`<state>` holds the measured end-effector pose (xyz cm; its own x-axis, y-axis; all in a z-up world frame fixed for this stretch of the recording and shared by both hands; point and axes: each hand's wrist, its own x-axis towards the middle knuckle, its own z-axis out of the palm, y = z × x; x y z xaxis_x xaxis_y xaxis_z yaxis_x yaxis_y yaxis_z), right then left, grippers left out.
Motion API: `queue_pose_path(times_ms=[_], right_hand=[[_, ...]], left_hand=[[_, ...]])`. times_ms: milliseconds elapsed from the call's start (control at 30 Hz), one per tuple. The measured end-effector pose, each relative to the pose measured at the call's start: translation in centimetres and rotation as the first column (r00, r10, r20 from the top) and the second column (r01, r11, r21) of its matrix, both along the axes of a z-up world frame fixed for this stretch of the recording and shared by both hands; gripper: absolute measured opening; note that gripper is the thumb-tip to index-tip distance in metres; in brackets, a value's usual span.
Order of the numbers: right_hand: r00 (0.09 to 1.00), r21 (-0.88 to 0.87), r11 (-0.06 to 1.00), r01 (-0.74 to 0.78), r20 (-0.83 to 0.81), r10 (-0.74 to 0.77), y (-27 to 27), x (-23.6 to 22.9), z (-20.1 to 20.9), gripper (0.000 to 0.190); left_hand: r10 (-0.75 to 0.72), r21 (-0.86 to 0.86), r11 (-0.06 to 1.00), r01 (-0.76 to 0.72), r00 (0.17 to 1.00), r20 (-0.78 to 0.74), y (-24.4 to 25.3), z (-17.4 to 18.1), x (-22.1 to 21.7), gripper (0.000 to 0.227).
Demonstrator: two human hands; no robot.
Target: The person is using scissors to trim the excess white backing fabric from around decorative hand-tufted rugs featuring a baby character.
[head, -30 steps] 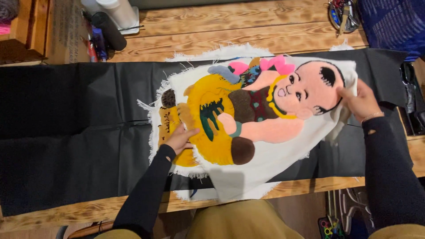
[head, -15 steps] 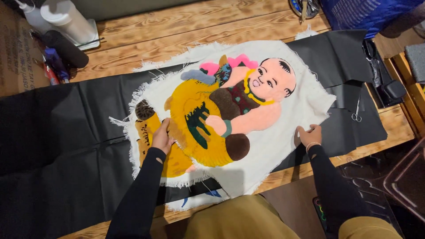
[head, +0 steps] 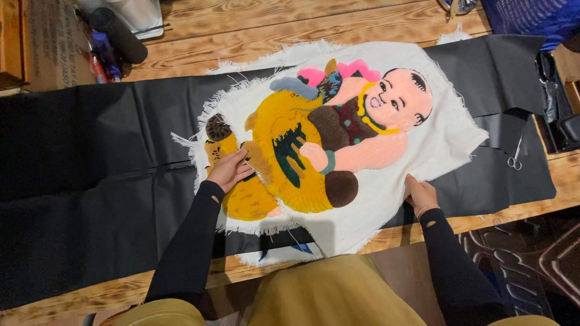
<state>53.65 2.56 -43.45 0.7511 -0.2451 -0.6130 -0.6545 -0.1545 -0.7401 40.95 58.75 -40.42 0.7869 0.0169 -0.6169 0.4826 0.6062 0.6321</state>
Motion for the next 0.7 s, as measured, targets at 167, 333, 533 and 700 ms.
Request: queue_pose_path(times_ms=[167, 333, 533, 700], right_hand=[[0.991, -0.115, 0.991, 0.062, 0.127, -0.047, -2.1, 0.6, -3.6, 0.035], [0.947, -0.212, 0.962, 0.172, 0.306, -0.102, -3.3, -0.3, -4.6, 0.029], [0.869, -0.264, 0.95, 0.164, 0.494, -0.013, -3.6, -1.7, -4.2, 0.027], [0.879, -0.017, 0.963, 0.269, 0.413, -0.239, -3.0, -1.5, -4.1, 0.028]], left_hand=[[0.017, 0.047, 0.999, -0.017, 1.0, 0.006, 0.1, -0.7, 0.1, 0.038], [0.038, 0.072, 0.997, -0.039, 0.999, 0.005, -0.7, 1.0, -0.3, 0.038], [0.081, -0.01, 0.997, -0.081, 0.996, 0.032, -0.6, 0.2, -0.9, 0.037], [0.144, 0.016, 0.989, -0.145, 0.989, 0.035, -0.5, -1.3, -0.8, 0.037]])
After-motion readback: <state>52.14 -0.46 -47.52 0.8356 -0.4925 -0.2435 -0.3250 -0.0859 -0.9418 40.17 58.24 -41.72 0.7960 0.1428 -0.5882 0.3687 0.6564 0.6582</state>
